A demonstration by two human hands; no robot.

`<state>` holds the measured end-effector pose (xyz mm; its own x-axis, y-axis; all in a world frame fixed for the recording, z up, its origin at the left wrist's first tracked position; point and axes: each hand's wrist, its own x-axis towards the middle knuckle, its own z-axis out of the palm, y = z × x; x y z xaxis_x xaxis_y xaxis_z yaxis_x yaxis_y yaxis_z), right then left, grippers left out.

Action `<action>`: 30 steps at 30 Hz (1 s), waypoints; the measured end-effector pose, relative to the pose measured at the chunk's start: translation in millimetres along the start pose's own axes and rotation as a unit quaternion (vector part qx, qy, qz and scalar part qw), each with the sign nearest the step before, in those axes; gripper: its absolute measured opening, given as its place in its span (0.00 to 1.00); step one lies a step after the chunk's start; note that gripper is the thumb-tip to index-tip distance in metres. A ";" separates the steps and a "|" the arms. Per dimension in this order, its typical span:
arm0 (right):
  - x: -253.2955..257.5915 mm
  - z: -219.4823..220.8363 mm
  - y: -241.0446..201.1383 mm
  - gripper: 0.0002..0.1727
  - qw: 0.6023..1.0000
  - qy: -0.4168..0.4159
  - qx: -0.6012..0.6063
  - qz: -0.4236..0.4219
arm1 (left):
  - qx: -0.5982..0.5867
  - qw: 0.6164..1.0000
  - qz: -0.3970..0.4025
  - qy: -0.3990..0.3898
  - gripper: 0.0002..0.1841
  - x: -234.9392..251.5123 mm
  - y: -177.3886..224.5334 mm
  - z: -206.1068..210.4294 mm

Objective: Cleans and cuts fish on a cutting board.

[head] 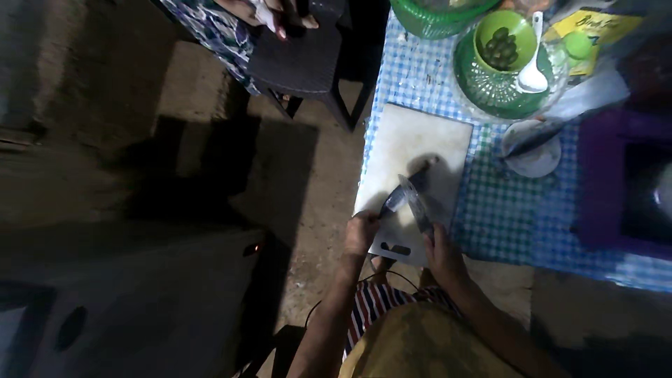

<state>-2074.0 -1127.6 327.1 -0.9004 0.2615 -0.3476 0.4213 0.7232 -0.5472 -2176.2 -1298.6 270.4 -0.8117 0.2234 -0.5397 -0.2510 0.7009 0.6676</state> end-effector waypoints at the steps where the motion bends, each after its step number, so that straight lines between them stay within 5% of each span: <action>1: -0.4 3.0 0.5 0.24 1.000 0.002 -0.006 -0.001 | 0.002 1.000 0.003 0.001 0.13 -0.3 -0.7 -0.1; 14: -5.8 8.8 1.2 0.23 0.999 0.029 -0.032 -0.009 | 0.045 0.998 0.033 -0.015 0.15 1.4 2.4 1.3; 19: -5.3 6.0 -7.0 0.25 0.999 -0.017 -0.040 0.025 | 0.030 0.999 0.030 0.017 0.17 0.1 4.4 4.9; 30: -8.0 16.8 0.6 0.22 0.996 0.061 -0.055 -0.030 | 0.084 0.980 0.100 0.149 0.18 31.8 23.9 40.6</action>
<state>-2064.8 -1140.0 316.8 -0.9327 0.2873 -0.2179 0.3585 0.8038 -0.4748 -2186.5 -1247.2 248.3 -0.9601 0.1768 -0.2169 -0.0022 0.7702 0.6378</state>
